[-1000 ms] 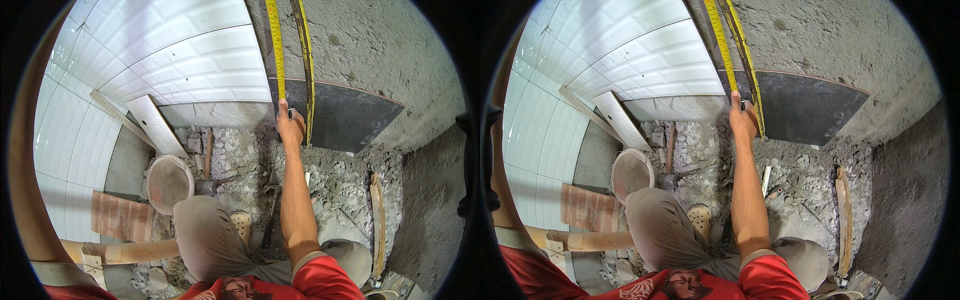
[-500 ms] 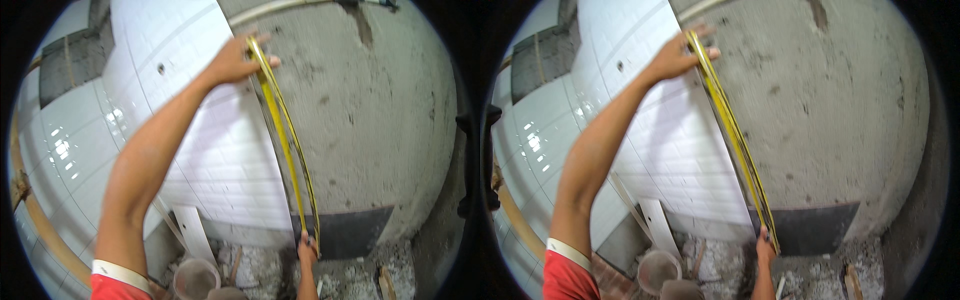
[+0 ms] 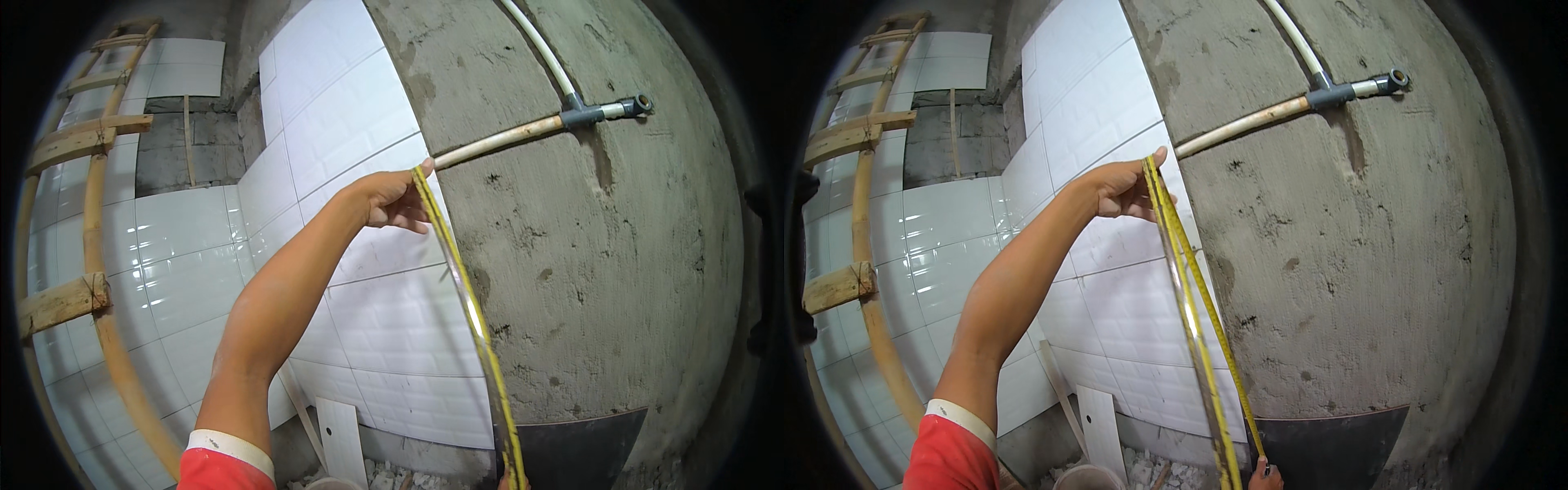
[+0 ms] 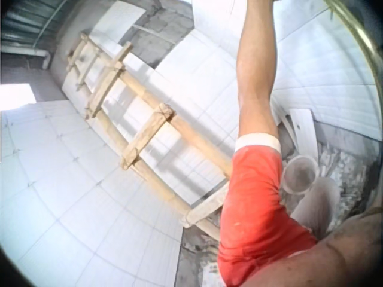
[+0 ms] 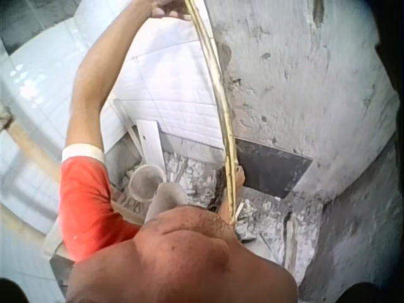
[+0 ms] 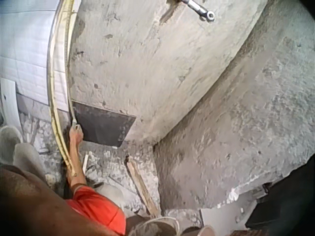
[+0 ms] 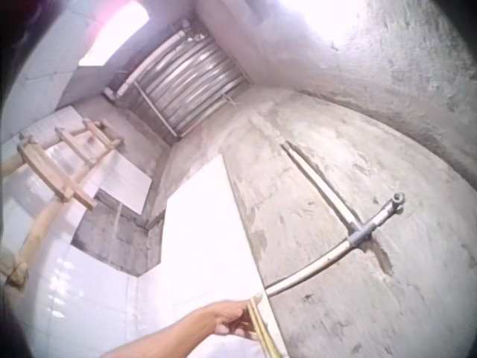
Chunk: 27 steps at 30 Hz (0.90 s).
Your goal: The person measures a wall with a tape measure and marks it with a pencil. They then position a dark tile against the wall to check fit and alignment.
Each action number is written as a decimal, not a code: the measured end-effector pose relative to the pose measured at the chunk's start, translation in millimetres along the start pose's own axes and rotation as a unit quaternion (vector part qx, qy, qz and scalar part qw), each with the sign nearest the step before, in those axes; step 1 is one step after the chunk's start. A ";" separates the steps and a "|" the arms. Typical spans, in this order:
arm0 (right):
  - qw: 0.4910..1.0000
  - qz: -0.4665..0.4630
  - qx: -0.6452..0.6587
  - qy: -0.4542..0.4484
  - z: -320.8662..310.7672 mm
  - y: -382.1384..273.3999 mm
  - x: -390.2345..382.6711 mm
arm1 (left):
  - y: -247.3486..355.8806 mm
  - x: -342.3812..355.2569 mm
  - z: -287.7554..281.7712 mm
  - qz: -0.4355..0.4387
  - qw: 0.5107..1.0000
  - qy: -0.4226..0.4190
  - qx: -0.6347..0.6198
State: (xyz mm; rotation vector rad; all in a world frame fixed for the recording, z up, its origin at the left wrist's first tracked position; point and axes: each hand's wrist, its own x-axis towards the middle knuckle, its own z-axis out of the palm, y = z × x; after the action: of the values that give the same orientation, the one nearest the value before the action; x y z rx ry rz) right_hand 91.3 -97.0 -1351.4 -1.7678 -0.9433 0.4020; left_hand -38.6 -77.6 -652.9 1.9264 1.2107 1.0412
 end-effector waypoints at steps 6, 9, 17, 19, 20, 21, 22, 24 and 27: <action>1.000 0.030 0.002 0.003 -11.2 16.9 -1.4 | -3.3 2.2 -34.3 0.062 0.962 0.255 0.083; 0.999 0.053 0.009 -0.003 -16.9 22.8 -1.7 | -10.1 -2.3 -55.3 0.093 0.958 0.265 0.060; 0.997 0.052 -0.047 0.027 -26.1 58.6 4.0 | -35.5 -22.4 -129.4 0.131 0.938 0.318 -0.040; 0.993 0.089 -0.070 0.018 -34.0 67.4 5.2 | -43.5 -27.6 -151.3 0.127 0.930 0.341 -0.051; 0.991 0.113 -0.071 0.019 -38.1 71.3 5.9 | -46.3 -29.7 -162.2 0.144 0.926 0.343 -0.068; 0.988 0.137 -0.072 0.020 -42.3 75.0 7.6 | -48.9 -31.2 -172.3 0.156 0.920 0.348 -0.083; 0.984 0.162 -0.073 0.020 -44.5 78.2 8.1 | -51.0 -32.2 -181.3 0.159 0.915 0.360 -0.091; 0.981 0.180 -0.070 0.011 -49.5 87.6 12.2 | -51.6 -35.1 -199.4 0.171 0.906 0.378 -0.084; 0.982 0.140 -0.122 0.044 -50.8 107.8 12.8 | -47.4 -42.4 -222.0 0.184 0.887 0.412 -0.095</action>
State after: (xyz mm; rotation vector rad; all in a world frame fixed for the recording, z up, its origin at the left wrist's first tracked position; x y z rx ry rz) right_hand 176.6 -135.4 -1426.3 -2.1360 -0.7066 0.3946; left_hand -262.2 -77.2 -595.3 1.6095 1.0879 2.2453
